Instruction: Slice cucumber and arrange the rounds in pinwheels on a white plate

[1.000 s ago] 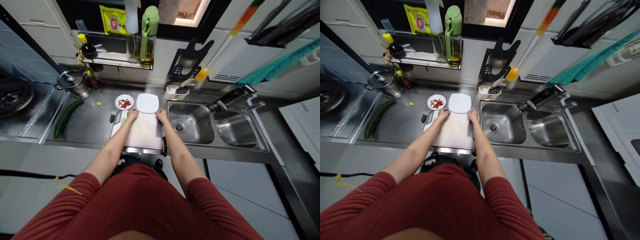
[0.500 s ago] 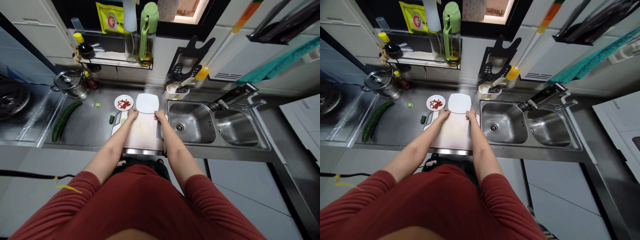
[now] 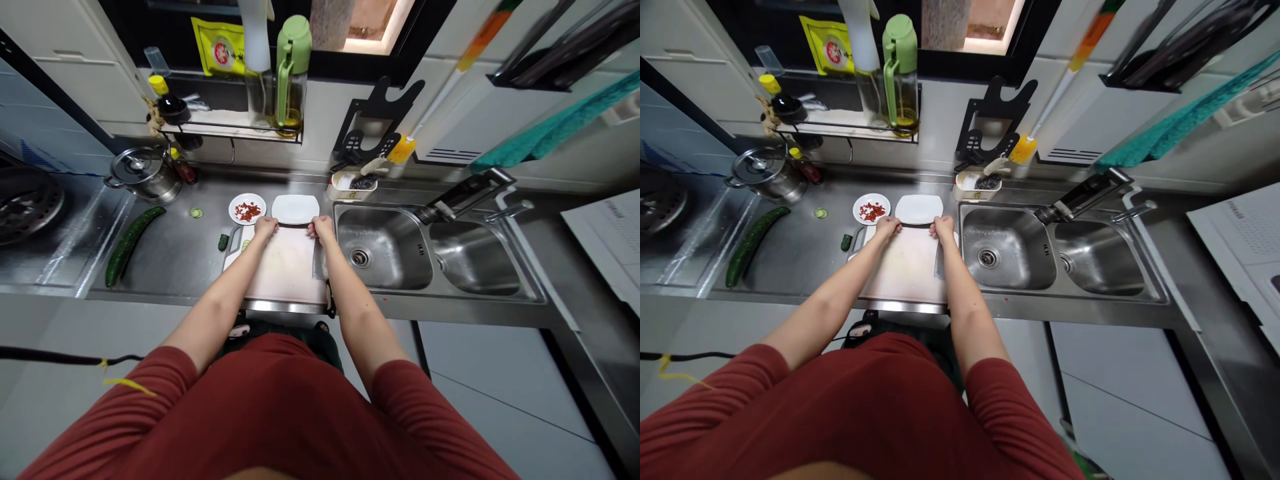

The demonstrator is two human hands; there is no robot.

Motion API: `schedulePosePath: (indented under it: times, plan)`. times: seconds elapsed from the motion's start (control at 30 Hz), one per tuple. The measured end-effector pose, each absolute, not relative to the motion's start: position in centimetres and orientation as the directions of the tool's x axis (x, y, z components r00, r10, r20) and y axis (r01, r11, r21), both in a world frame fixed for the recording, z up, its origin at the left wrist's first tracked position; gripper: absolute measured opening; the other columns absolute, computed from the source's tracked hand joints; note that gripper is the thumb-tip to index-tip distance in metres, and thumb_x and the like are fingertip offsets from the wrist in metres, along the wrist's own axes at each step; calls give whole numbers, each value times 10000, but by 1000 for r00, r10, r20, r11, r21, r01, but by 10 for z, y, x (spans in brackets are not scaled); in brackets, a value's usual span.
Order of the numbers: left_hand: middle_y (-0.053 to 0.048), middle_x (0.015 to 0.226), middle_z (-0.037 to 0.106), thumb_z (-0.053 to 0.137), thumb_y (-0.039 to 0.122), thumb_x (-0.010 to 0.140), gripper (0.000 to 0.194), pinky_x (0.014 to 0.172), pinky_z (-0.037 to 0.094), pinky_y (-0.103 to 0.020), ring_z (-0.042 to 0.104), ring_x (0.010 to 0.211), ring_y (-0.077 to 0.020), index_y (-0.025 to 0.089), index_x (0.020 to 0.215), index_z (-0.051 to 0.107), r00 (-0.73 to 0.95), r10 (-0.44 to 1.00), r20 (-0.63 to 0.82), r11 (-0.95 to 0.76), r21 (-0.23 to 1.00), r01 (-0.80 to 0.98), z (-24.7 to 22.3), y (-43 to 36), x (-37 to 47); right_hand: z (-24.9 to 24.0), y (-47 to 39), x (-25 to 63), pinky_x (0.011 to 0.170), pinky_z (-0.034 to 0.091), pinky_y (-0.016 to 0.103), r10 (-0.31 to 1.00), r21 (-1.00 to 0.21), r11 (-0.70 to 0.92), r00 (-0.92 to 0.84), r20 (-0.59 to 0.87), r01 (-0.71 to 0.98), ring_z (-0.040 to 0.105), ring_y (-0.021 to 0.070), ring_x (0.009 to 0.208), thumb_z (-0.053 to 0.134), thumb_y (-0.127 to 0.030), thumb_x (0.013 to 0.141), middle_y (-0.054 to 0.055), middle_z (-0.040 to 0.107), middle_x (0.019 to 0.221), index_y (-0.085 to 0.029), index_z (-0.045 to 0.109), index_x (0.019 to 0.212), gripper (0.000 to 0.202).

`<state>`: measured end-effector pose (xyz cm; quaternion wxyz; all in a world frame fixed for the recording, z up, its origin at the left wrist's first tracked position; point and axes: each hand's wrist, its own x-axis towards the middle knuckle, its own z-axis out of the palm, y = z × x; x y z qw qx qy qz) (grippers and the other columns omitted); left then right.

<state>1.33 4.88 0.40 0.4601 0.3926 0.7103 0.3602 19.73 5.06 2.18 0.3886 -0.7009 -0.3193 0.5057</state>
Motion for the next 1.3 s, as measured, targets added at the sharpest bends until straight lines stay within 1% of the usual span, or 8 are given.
schedulePosePath:
  times: [0.07, 0.17, 0.37, 0.6, 0.73, 0.9, 1.07, 1.3]
  plan:
    - [3, 508, 554, 539, 210, 681, 71, 472, 359, -191, 452, 429, -66, 165, 630, 517, -258, 885, -388, 432, 890, 145, 11, 45, 13, 29, 47, 199, 325, 373, 140, 848, -884, -468, 286, -446, 7, 521, 96, 361, 516, -172, 812, -73, 540, 465, -222, 371, 823, 154]
    - [23, 509, 545, 541, 190, 667, 68, 472, 359, -186, 440, 424, -54, 173, 637, 482, -272, 881, -386, 413, 910, 47, 23, 35, 12, 38, 37, 200, 341, 376, 136, 860, -896, -445, 277, -429, -7, 517, 88, 362, 546, -194, 788, -82, 533, 460, -225, 370, 810, 180]
    - [12, 544, 570, 546, 193, 655, 50, 475, 365, -196, 455, 434, -59, 161, 675, 513, -295, 877, -379, 386, 922, -34, 40, 11, 5, 54, 12, 197, 320, 324, 143, 886, -920, -386, 250, -390, -68, 506, 92, 353, 501, -161, 761, -73, 553, 480, -227, 369, 782, 149]
    - [18, 537, 570, 550, 208, 631, 72, 460, 360, -184, 472, 441, -59, 165, 671, 508, -293, 883, -365, 369, 928, -45, 40, -24, -7, 60, -25, 192, 329, 310, 128, 902, -929, -361, 221, -371, -86, 510, 82, 354, 513, -181, 743, -89, 548, 472, -232, 364, 780, 162]
    - [18, 554, 573, 553, 218, 622, 97, 457, 367, -184, 484, 454, -67, 177, 682, 490, -305, 882, -358, 372, 928, -13, 31, -56, -10, 51, -53, 189, 320, 308, 130, 904, -928, -362, 212, -372, -88, 512, 89, 345, 532, -200, 712, -94, 545, 463, -237, 357, 783, 192]
    - [23, 577, 572, 543, 227, 640, 107, 482, 390, -195, 495, 471, -74, 198, 717, 475, -333, 867, -371, 397, 918, 11, 19, -98, -11, 35, -89, 188, 323, 327, 138, 897, -908, -400, 150, -415, -123, 527, 98, 360, 559, -258, 679, -95, 564, 485, -245, 343, 793, 244]
    - [52, 539, 533, 557, 244, 636, 126, 482, 391, -197, 481, 464, -82, 212, 709, 459, -344, 871, -352, 386, 922, 33, 10, -129, -13, 22, -119, 187, 329, 338, 144, 897, -907, -390, 156, -413, -156, 521, 96, 365, 580, -300, 645, -101, 564, 496, -249, 326, 790, 297]
    - [64, 528, 517, 565, 260, 631, 134, 491, 377, -195, 483, 475, -90, 219, 715, 469, -344, 883, -319, 358, 932, 56, -11, -143, -18, 12, -134, 183, 325, 330, 145, 896, -904, -383, 163, -413, -190, 522, 99, 370, 554, -274, 615, -105, 562, 488, -250, 332, 797, 287]
